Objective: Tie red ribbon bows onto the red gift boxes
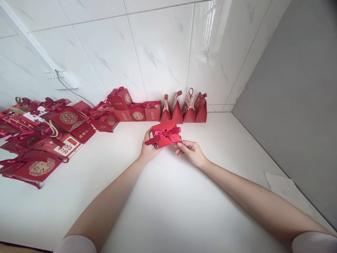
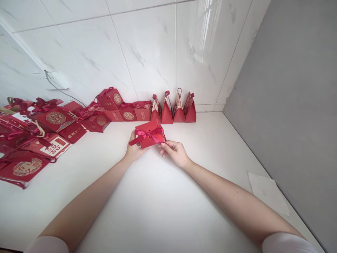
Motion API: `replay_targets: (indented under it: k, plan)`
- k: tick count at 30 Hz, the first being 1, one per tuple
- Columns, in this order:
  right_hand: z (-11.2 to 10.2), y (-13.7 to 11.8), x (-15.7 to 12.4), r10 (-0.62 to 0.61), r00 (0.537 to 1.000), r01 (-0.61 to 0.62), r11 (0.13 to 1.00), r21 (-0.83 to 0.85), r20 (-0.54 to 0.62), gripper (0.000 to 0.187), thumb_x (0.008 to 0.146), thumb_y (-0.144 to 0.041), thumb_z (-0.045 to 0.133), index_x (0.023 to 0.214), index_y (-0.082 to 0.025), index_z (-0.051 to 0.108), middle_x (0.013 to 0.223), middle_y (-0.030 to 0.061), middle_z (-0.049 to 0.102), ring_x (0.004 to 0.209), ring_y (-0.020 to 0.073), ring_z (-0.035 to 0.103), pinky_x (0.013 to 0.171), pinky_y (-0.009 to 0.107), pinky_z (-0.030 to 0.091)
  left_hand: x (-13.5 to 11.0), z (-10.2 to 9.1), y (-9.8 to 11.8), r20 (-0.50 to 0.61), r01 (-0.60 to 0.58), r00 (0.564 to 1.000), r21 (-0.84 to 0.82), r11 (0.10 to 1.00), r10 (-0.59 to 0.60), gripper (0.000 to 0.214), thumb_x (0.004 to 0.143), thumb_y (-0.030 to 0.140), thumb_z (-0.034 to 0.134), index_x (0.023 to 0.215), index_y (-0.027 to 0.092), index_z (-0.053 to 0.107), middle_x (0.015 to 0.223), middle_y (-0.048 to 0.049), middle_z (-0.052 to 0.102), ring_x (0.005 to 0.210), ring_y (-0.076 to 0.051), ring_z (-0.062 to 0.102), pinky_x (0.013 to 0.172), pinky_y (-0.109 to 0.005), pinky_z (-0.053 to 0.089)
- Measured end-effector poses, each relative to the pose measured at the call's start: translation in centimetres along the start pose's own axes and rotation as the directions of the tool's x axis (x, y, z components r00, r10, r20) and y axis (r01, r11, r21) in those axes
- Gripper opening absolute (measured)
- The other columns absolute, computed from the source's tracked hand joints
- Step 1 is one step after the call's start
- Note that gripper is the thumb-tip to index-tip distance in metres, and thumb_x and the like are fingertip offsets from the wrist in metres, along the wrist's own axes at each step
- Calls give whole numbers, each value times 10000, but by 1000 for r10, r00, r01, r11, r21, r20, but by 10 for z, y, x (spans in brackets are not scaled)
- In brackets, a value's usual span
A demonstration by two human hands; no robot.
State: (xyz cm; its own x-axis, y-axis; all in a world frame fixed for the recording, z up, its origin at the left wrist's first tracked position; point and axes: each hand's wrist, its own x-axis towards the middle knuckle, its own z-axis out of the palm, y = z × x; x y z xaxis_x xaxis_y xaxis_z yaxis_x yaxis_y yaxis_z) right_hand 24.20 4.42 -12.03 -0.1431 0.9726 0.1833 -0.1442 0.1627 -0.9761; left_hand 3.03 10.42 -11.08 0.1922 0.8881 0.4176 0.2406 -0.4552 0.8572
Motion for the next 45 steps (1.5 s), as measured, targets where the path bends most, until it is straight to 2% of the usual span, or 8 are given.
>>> replay_targets:
  k: [10,13,16,19,22,24,32,45]
  plan:
    - [1,1,-2,-4,997,7,999,-46,79,402,882,-554,597,925,-172,713,775,40,688,627,157,634,688,335,528,1,0,1,58,79,995,-50,996,-76,921,592,331,871,1368,218,388,1270,-136,592,918,-247,691,750,-382,592]
    - [-1,1,0,-109,990,96,987,-131,-90,350,887,-533,602,876,-188,659,809,39,662,691,162,620,731,335,519,4,-1,-2,91,124,989,-106,987,-115,856,626,376,851,1349,200,428,1232,-129,620,934,-254,695,809,-405,582]
    - [-8,2,4,-229,927,177,965,-195,-295,341,840,-505,679,1012,-227,583,1101,79,628,977,206,611,836,346,512,5,-3,-7,137,107,987,-182,977,-83,698,691,450,788,1266,171,507,1250,-131,623,1080,-287,648,932,-434,533]
    - [-15,4,8,-189,969,173,979,-112,-159,592,820,-517,697,1306,-291,447,1461,102,432,1259,249,507,968,402,492,5,-3,-10,207,95,977,-213,972,-50,591,772,536,681,1205,151,563,1218,-128,655,1158,-316,603,1001,-466,483]
    - [-16,6,9,-111,990,113,994,-12,88,813,853,-546,642,1506,-334,207,1517,103,397,1298,258,502,1041,456,456,3,-3,-10,246,102,968,-186,977,-55,544,866,577,538,1193,147,605,1235,-122,664,1172,-321,596,1020,-467,465]
    - [-15,5,9,-87,987,89,996,-12,135,878,866,-557,616,1546,-335,108,1506,102,422,1294,261,511,1060,473,440,1,-4,-9,249,79,968,-165,983,-36,560,910,586,456,1249,164,599,1300,-108,638,1225,-317,568,1053,-461,444]
    - [-16,-4,9,-121,985,132,988,-81,123,778,899,-563,534,1548,-287,205,1593,43,306,1412,279,371,1099,458,405,0,-5,-6,384,-42,915,-216,975,125,716,896,636,462,1474,219,397,1481,-102,486,1362,-332,449,1138,-468,375]
    - [-17,0,10,-74,995,79,994,-73,71,741,895,-569,548,1515,-272,272,1478,77,475,1255,288,523,985,452,486,2,-6,-10,367,50,930,-140,989,5,781,864,682,474,1467,195,380,1417,-125,549,1268,-334,539,1039,-445,453]
